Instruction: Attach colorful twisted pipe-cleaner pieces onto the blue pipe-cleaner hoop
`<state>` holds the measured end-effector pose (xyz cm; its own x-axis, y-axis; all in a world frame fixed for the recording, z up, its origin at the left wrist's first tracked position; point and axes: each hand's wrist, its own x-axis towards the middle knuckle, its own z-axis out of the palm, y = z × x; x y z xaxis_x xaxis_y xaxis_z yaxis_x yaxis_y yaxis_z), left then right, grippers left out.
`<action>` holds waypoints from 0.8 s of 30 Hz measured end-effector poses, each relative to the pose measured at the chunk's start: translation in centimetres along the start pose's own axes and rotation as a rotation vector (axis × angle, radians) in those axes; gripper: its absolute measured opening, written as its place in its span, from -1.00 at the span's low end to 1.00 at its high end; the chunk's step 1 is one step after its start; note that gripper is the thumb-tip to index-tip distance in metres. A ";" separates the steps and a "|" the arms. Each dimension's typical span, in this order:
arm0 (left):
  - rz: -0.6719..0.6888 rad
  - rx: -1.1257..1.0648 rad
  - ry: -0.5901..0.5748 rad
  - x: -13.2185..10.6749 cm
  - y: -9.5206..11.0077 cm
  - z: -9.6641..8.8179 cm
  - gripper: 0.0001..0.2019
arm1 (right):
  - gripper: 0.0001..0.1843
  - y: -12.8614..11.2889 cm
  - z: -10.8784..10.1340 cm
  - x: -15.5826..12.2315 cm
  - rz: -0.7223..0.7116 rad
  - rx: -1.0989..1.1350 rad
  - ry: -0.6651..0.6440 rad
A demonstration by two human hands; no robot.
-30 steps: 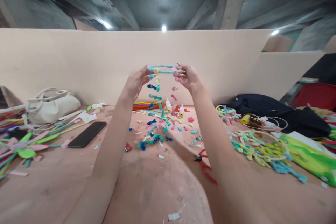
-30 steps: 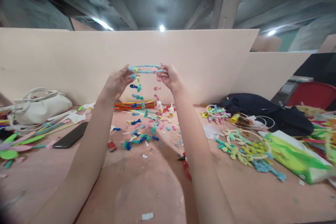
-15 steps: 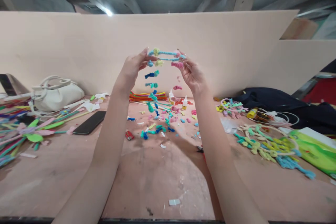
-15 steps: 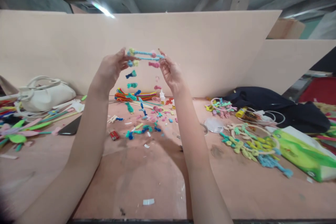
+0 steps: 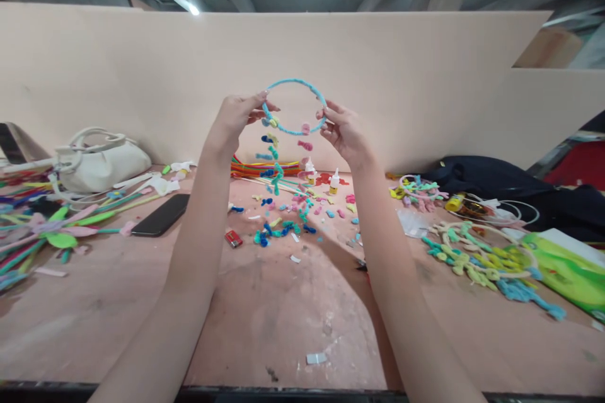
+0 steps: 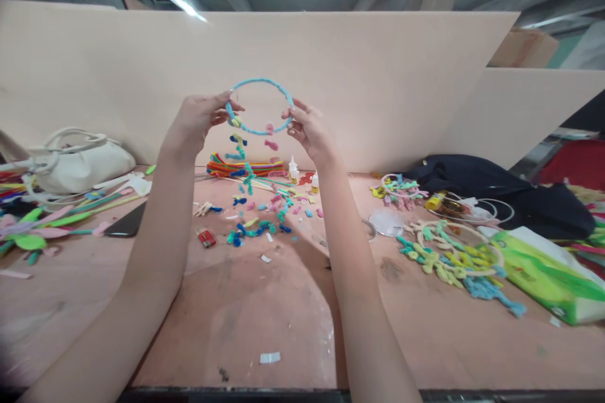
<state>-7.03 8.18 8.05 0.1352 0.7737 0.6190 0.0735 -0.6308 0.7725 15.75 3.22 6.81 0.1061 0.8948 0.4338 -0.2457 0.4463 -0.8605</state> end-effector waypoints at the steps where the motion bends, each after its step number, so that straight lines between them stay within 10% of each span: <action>1: 0.002 -0.001 0.000 0.0 0.0 0.0 -0.69 | -0.92 0.0 0.0 0.1 0.001 -0.009 0.003; 24: 0.092 0.055 -0.059 -0.2 0.0 -0.4 -0.71 | -0.89 0.4 0.1 0.4 -0.258 -0.176 0.047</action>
<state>-7.46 8.00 7.98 0.2014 0.7086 0.6763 0.1123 -0.7026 0.7027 15.59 3.77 6.70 0.1883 0.7498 0.6343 -0.0348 0.6506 -0.7586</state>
